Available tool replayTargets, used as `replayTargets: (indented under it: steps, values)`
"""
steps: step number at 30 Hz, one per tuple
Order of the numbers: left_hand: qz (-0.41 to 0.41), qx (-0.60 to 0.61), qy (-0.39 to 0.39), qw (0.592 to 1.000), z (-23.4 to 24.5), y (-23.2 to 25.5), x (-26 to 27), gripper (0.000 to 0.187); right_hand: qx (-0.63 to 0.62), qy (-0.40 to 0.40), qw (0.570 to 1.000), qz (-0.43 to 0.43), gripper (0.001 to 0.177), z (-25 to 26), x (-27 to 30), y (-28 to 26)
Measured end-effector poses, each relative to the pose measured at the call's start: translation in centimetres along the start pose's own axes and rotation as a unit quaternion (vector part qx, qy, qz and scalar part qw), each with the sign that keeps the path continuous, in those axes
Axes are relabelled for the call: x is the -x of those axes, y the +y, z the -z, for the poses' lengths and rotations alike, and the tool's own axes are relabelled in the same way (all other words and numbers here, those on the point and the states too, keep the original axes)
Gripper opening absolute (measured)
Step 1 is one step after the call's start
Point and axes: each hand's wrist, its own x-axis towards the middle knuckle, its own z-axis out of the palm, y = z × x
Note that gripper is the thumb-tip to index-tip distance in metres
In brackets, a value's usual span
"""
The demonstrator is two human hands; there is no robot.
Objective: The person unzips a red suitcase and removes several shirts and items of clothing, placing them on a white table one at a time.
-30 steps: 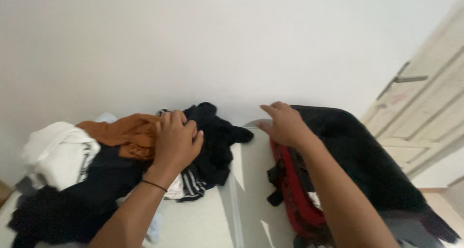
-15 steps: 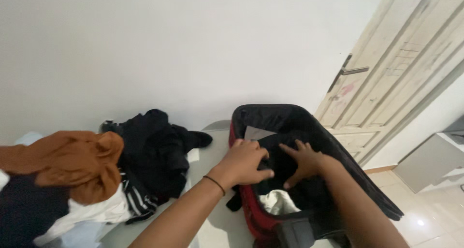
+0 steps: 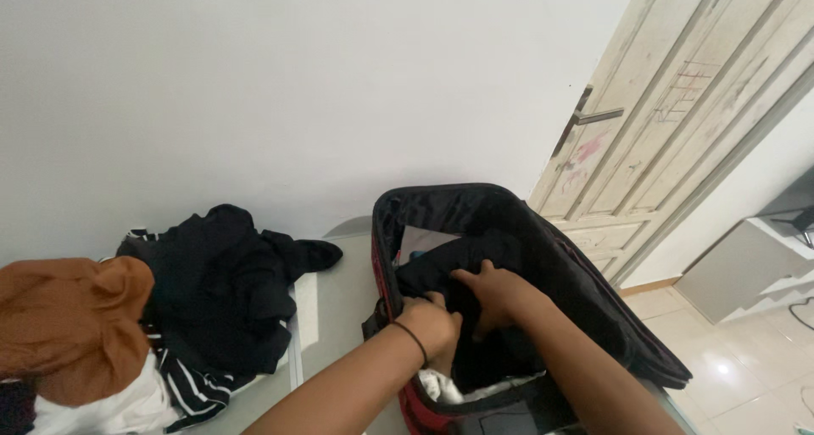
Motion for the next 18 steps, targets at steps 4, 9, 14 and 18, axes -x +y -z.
replayTargets:
  steps: [4,9,14,18]
  values:
    - [0.027,0.022,0.082,0.996,-1.0,0.1,-0.1,0.071,-0.038,0.092,0.995,0.014,0.083,-1.3,-1.5,1.8]
    - [0.060,0.102,0.095,0.988,2.8,-0.8,1.2,0.100,-0.061,0.316,0.947,-0.013,0.049,-1.6,-1.5,3.2]
    - [0.086,0.132,0.234,0.959,4.6,-2.2,1.1,0.102,-0.155,0.431,0.885,-0.083,0.049,0.3,0.4,2.4]
    - [0.090,0.171,0.236,0.952,5.0,-4.7,-0.7,0.113,-0.241,0.486,0.833,-0.107,0.069,0.8,0.9,2.0]
